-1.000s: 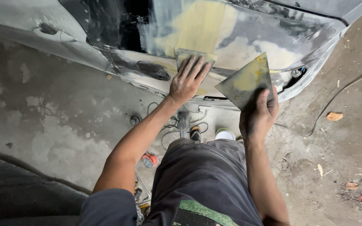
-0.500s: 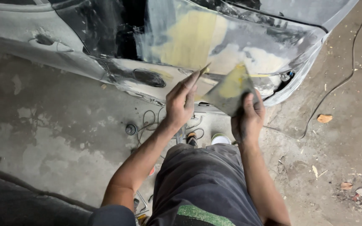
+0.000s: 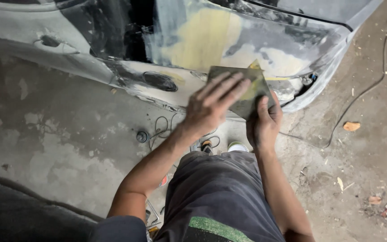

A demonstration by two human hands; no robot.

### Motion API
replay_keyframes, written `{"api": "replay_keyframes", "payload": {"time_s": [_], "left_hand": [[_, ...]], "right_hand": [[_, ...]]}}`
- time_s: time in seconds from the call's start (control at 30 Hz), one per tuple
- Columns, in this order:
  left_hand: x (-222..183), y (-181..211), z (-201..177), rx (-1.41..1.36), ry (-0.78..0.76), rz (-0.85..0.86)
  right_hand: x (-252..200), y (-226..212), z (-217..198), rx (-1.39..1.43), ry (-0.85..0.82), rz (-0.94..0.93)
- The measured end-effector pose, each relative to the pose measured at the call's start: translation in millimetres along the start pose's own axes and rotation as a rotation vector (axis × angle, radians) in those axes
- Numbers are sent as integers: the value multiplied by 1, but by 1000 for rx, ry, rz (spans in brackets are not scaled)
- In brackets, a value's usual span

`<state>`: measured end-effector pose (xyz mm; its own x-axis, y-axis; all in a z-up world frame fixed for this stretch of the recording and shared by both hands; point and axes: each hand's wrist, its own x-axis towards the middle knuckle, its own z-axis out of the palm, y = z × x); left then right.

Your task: The person scoops yellow body filler from a container using a putty knife and applies it to the front bumper of a car. They spread the filler over the surface and then use a sanding block to smooth the applied material.

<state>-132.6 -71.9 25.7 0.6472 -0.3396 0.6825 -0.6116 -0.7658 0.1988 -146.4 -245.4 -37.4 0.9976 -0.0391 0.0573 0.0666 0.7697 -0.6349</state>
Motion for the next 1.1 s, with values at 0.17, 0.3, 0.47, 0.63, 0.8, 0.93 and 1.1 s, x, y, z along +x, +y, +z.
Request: {"api": "replay_keyframes", "payload": {"time_s": [0.17, 0.3, 0.47, 0.63, 0.8, 0.93, 1.1], "left_hand": [[-13, 22, 8, -131, -240, -13], [-13, -19, 20, -311, -331, -141], [28, -96, 50, 344, -46, 111], [56, -105, 46, 432, -94, 193], [69, -103, 46, 438, -153, 186], [70, -105, 53, 440, -172, 158], [59, -117, 73, 461, -182, 148]], "right_hand": [[6, 14, -43, -55, 0, -66], [22, -11, -22, -21, 173, -87], [28, -25, -20, -99, 48, -136], [28, -38, -18, -82, 47, -72], [32, -47, -25, -105, 40, -74], [35, -50, -32, -104, 23, -77], [37, -57, -27, -70, 17, -41]]}}
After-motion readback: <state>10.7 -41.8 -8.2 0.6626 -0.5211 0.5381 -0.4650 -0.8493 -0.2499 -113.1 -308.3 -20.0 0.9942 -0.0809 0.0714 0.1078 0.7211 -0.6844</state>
